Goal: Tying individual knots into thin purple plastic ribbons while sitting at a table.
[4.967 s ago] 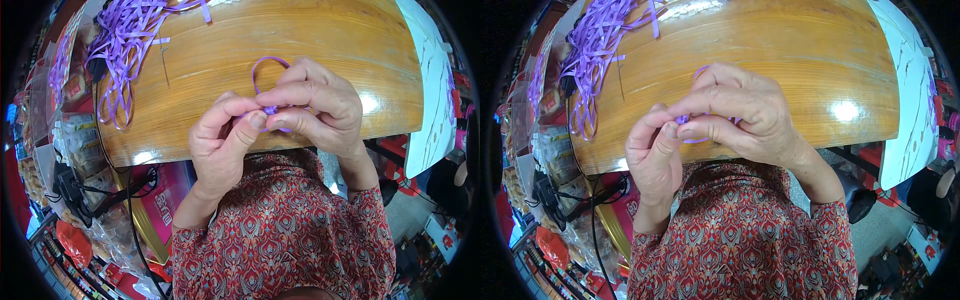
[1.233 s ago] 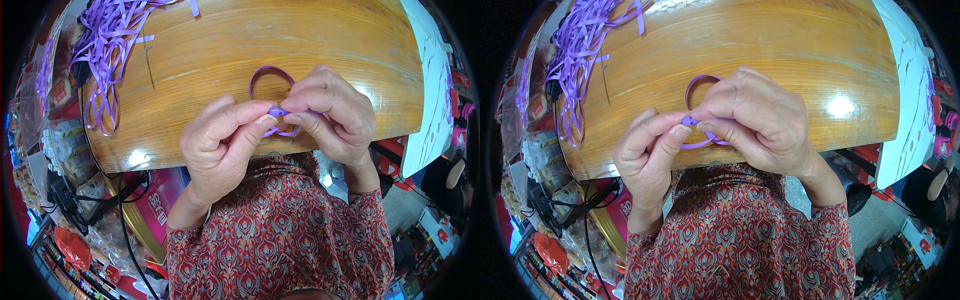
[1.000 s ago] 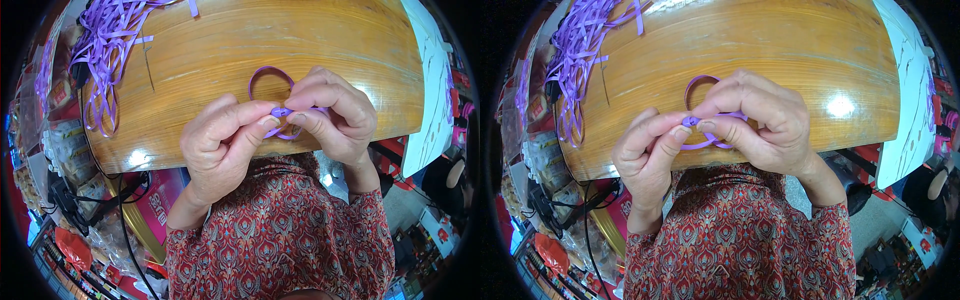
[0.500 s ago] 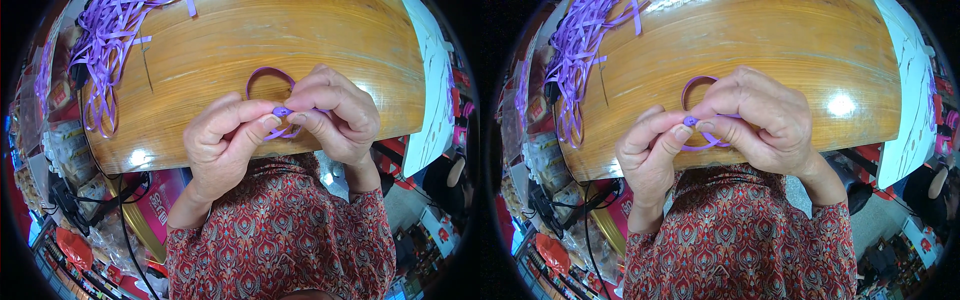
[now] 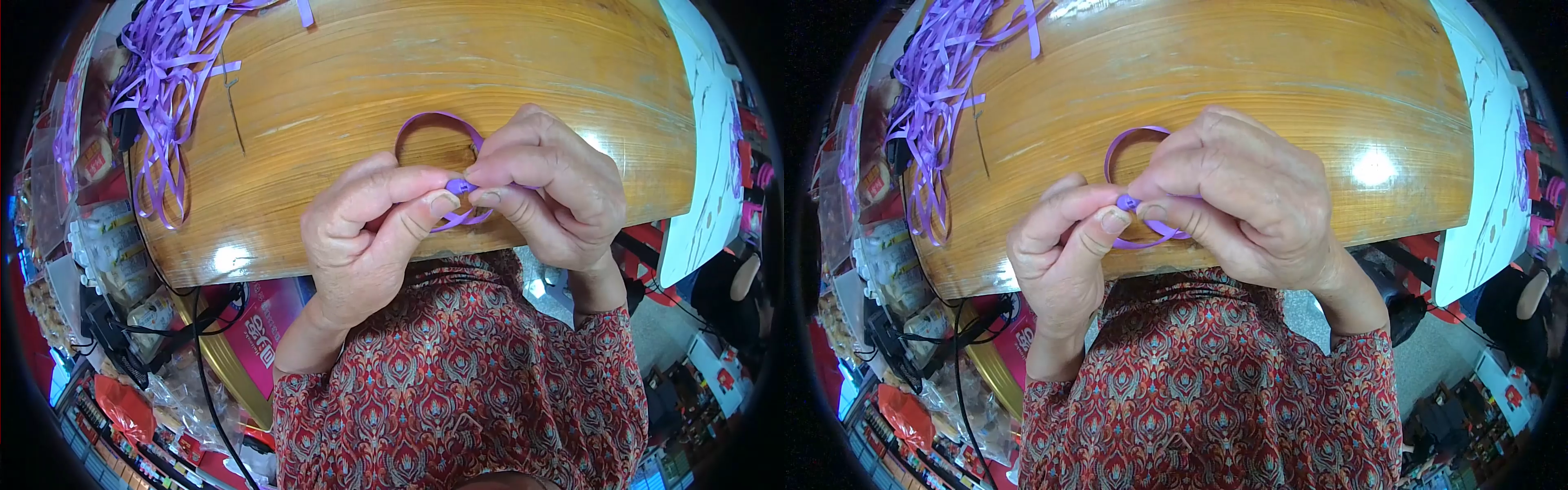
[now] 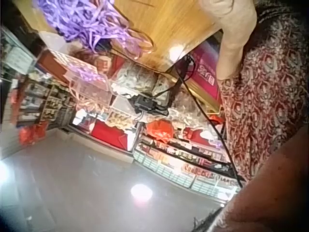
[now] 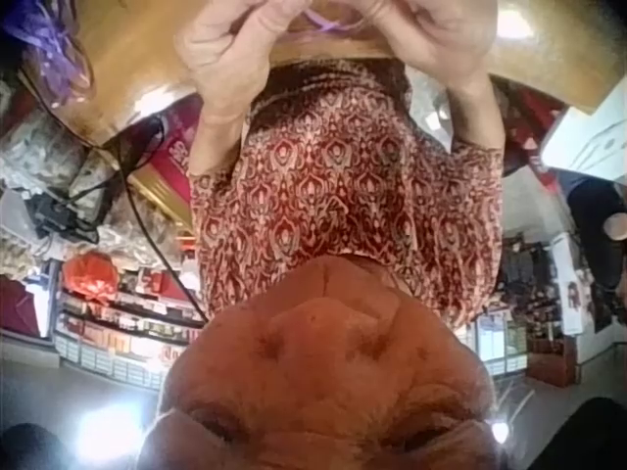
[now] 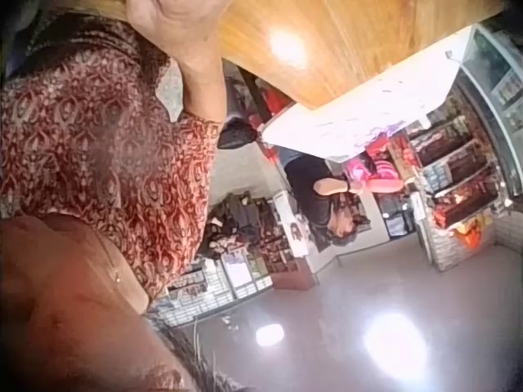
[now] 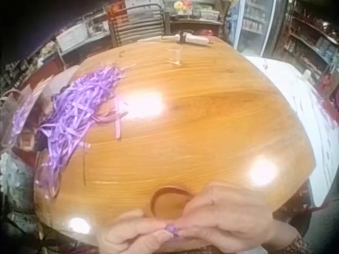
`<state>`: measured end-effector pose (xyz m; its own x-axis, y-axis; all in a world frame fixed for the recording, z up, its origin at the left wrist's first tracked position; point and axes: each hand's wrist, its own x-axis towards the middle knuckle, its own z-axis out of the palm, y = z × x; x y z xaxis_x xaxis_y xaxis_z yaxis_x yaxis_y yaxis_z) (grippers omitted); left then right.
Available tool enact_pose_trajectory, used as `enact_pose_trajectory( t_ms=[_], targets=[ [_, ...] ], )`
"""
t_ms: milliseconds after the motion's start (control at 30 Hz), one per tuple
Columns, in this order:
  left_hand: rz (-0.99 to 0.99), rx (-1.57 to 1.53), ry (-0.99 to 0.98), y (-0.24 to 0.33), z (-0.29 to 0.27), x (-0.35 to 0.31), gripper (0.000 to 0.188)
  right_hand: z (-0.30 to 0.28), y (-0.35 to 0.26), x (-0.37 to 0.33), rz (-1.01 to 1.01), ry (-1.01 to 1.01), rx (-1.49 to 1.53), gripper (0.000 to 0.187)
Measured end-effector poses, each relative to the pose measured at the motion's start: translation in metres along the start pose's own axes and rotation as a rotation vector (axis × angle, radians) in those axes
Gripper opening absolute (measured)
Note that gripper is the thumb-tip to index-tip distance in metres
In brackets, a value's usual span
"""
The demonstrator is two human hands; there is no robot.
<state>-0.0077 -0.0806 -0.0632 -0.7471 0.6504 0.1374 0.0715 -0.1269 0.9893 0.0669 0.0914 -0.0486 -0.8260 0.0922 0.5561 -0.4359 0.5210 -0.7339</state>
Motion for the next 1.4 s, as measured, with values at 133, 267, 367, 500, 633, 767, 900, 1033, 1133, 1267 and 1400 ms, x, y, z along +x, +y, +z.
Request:
enact_pose_trajectory(
  t_ms=[133,267,367,500,633,767,900,1033,1133,1267,1400],
  targets=[
    [0.170,0.288,0.033,0.007,0.005,-0.001,0.019,0.000,-0.005,-0.002,0.101,-0.012,0.062,0.018],
    [0.223,0.314,0.033,0.004,0.005,0.000,0.018,-0.005,-0.006,0.002,0.038,-0.031,0.013,0.017],
    [0.163,0.267,-0.023,0.002,0.001,0.000,0.017,-0.008,-0.006,0.006,0.022,-0.087,-0.013,0.016],
    [0.107,0.083,-0.044,-0.004,-0.001,0.002,0.016,-0.008,0.002,0.005,0.095,-0.123,0.133,0.014],
    [-0.018,-0.060,-0.082,-0.001,-0.002,0.001,0.015,-0.009,0.001,0.003,0.139,-0.126,0.199,0.013],
    [-0.044,-0.159,-0.067,-0.003,-0.001,0.002,0.013,-0.009,0.001,0.003,0.140,-0.118,0.214,0.013],
    [-0.056,-0.148,-0.051,-0.003,-0.001,0.001,0.013,-0.005,0.002,0.002,0.097,-0.083,0.150,0.014],
    [-0.027,-0.085,-0.022,-0.001,-0.001,-0.001,0.012,-0.004,-0.002,0.004,-0.003,-0.058,0.016,0.016],
    [0.019,-0.010,0.014,0.000,0.004,-0.003,0.012,-0.002,-0.001,0.002,-0.050,-0.022,-0.031,0.018],
    [0.080,0.083,0.051,0.001,0.006,-0.004,0.013,-0.002,-0.003,0.001,-0.040,-0.024,-0.039,0.019],
    [0.104,0.216,0.015,0.004,0.004,-0.004,0.016,-0.008,0.000,0.002,0.018,-0.091,0.045,0.015]
  ],
)
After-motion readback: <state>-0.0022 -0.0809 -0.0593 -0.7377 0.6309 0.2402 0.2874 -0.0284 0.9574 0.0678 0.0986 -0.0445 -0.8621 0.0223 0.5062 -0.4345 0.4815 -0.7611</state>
